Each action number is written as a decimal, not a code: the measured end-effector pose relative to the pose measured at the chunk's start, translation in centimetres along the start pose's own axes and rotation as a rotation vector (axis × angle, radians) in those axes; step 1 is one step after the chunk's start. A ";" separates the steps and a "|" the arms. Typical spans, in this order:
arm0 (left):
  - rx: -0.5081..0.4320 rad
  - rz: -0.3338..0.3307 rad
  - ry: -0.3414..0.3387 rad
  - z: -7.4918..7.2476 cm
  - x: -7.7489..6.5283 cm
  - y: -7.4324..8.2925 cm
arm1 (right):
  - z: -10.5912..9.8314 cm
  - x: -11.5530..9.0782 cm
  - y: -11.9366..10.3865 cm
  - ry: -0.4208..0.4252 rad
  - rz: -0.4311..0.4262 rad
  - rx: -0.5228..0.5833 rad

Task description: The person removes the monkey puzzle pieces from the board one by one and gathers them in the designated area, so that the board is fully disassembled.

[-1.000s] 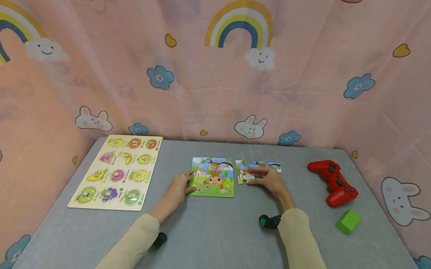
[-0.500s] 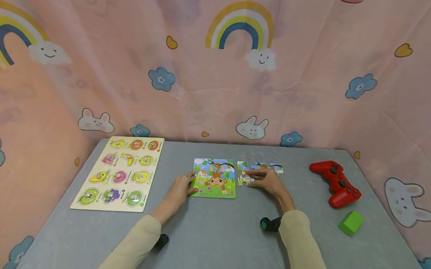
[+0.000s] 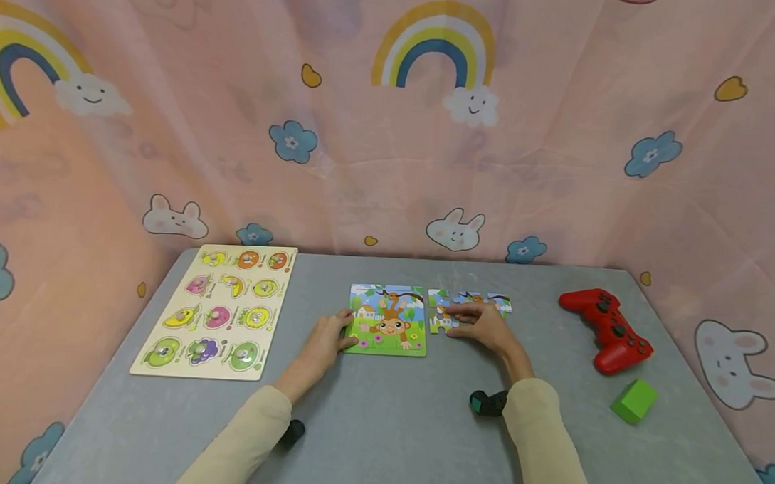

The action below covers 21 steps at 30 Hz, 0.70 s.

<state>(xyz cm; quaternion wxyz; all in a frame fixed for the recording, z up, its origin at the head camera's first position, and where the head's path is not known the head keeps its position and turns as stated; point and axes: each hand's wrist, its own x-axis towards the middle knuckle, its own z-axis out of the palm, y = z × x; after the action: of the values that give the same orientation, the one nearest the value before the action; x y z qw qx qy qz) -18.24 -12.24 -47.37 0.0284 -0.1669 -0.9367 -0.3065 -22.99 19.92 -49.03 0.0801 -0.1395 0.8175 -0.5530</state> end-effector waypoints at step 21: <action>0.015 -0.007 0.005 0.2 0.2 0.0 | -0.4 0.0 0.0 -0.003 -0.042 -0.052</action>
<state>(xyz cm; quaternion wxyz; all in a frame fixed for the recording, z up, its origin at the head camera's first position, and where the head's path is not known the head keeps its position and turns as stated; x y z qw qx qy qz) -18.41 -12.11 -47.51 0.0309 -0.1628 -0.9394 -0.3000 -23.08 20.27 -48.91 0.0660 -0.1592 0.8283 -0.5330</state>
